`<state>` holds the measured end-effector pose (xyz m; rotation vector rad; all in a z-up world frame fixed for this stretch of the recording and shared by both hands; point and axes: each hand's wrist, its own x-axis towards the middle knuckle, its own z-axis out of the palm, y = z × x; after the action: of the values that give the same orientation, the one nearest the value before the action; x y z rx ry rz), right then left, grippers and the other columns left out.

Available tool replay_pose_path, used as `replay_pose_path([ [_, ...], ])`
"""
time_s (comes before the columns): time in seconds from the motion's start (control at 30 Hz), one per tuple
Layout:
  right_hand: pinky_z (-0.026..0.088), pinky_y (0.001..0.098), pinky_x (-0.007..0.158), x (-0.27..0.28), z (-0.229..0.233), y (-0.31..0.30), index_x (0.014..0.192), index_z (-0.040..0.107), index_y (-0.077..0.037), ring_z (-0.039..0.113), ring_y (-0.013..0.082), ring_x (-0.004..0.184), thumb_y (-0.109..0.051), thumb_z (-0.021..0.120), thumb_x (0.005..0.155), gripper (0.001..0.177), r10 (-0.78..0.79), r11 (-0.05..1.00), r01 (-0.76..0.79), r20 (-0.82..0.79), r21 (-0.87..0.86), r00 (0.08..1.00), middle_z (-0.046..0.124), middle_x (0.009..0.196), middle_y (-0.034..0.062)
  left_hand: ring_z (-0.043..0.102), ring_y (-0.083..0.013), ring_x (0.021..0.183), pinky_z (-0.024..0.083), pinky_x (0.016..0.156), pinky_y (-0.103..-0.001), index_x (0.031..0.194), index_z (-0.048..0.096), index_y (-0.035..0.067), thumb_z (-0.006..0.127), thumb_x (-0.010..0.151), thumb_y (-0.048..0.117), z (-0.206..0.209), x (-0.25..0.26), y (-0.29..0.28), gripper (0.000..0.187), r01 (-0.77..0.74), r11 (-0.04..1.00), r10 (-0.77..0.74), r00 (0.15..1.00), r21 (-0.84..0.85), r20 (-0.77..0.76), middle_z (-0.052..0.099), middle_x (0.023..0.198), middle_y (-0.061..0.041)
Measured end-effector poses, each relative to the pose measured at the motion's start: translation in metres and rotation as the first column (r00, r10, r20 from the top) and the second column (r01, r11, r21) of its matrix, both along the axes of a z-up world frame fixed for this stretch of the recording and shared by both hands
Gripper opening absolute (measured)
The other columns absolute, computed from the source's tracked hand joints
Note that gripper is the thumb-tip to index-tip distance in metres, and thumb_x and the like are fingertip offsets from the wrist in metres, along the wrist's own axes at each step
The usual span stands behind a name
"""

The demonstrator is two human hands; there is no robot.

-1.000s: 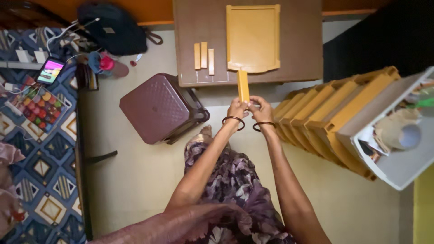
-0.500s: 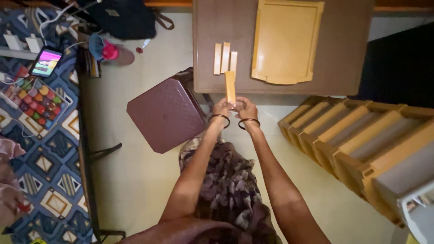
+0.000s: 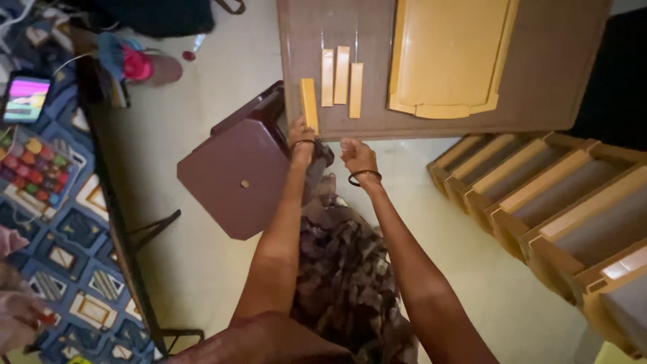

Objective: The person disassembles a stack of yellow plastic storage crates by removing lids, side panels, and frames. They place the disassembled parts on a nearby brown table and leave the white inner bins on the floor.

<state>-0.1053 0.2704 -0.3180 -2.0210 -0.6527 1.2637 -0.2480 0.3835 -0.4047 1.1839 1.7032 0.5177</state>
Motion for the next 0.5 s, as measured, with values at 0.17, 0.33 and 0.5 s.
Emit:
replay_pose_path([
  [0.17,0.059,0.0288,0.068,0.022,-0.007,-0.021,0.118,0.072,-0.010,0.073,0.0126,0.084,-0.003,0.072,0.089,0.030,-0.077,0.997,0.077,-0.021,-0.008,0.997,0.078,0.105,0.0053,0.062,-0.0214,0.076,0.050,0.066,-0.036,0.131,0.066,0.011,0.057,0.088,0.007,-0.037,0.009,0.016,0.044,-0.101,0.977,0.167,0.907,-0.186,0.386,0.072,0.096,-0.009],
  [0.33,0.058,0.0271,0.062,0.039,-0.006,-0.036,0.119,0.070,-0.010,0.071,0.0112,0.080,-0.003,0.071,0.089,0.031,-0.138,0.985,0.132,-0.044,-0.111,0.989,0.078,0.109,0.0038,0.070,-0.0216,0.081,0.054,0.073,-0.034,0.122,0.071,0.009,0.066,0.087,0.004,-0.049,0.009,0.023,0.036,0.056,0.996,-0.052,0.997,-0.068,0.055,0.075,0.093,-0.014],
  [0.5,0.059,0.0279,0.061,0.050,0.009,-0.043,0.120,0.070,-0.009,0.071,0.0108,0.080,-0.002,0.070,0.089,0.032,-0.166,0.981,0.155,-0.098,-0.113,0.981,0.077,0.104,0.0042,0.074,-0.0237,0.086,0.058,0.078,-0.038,0.118,0.072,0.012,0.064,0.082,0.010,-0.034,0.009,0.031,0.037,0.084,0.995,-0.071,0.978,0.055,-0.197,0.077,0.095,-0.013],
])
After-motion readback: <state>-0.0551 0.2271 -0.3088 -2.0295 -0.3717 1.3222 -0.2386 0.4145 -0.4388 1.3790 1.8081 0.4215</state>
